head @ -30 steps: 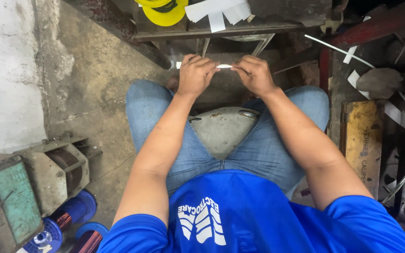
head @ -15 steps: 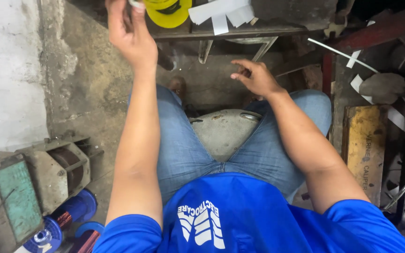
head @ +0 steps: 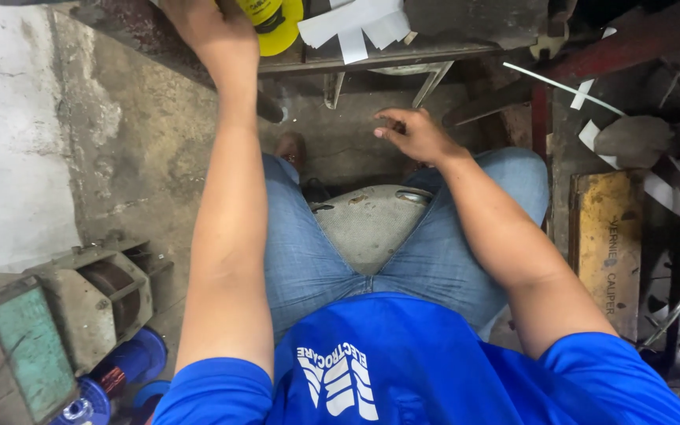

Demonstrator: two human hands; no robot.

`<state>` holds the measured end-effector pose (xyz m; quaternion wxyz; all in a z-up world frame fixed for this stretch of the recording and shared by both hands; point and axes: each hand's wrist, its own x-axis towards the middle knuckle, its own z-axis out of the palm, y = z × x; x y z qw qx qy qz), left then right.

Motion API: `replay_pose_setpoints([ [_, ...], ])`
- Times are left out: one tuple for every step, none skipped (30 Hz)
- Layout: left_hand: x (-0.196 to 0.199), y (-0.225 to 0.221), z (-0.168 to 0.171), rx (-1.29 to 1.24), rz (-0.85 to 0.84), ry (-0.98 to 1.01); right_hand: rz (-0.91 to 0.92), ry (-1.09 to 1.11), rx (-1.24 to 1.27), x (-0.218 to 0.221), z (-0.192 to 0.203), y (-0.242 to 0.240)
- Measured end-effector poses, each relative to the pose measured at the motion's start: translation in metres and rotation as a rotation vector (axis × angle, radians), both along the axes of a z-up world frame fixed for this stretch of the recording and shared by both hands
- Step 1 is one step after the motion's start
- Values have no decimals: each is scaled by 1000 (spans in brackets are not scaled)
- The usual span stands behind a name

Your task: Preparing small white strips by peeling or folding them at a workbench.

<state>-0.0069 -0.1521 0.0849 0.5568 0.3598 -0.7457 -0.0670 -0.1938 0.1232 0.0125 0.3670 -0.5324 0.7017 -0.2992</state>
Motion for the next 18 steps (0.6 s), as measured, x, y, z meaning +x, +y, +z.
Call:
replay_pose_setpoints([
  [2, 10, -5, 73, 0, 39, 12, 4, -37, -1, -4, -1],
  [5, 19, -9, 144, 0, 79, 25, 8, -76, -3, -7, -2],
  [3, 38, -7, 140, -1, 74, 24, 5, -80, 1, -13, -2],
  [-2, 54, -3, 39, -128, 46, 35, 6, -113, 0, -17, -4],
  [-8, 71, 1, -66, -253, 16, 46, 8, -145, -2, -20, -5],
  [-15, 81, -1, -71, -257, 19, 42, 12, -150, -2, -23, -6],
  [-23, 91, -2, -98, -337, -138, 54, 22, -173, -3, -25, -7],
  [-30, 102, -5, -123, -415, -298, 65, 31, -191, -2, -28, -5],
  [-40, 92, -17, -125, -419, -296, 60, 33, -193, -1, -29, -6],
  [-51, 83, -29, -42, -340, -486, 48, 22, -189, -1, -30, -4],
  [-64, 75, -41, 40, -258, -675, 36, 11, -185, -1, -31, -2],
  [-71, 63, -50, 36, -267, -673, 27, 15, -186, -1, -27, -1],
  [-79, 51, -58, 64, -225, -783, 29, 13, -187, -1, -22, 0],
  [-86, 40, -67, 93, -181, -897, 33, 7, -188, 1, -18, 1],
  [-94, 34, -69, 89, -187, -899, 26, 6, -188, -1, -16, 1],
  [-99, 28, -72, 197, -176, -965, 11, -17, -154, -1, -15, 1],
  [-104, 22, -75, 306, -163, -1030, -4, -42, -120, -1, -13, 0],
  [-104, 20, -75, 301, -161, -1031, -5, -42, -125, -1, -13, 0],
])
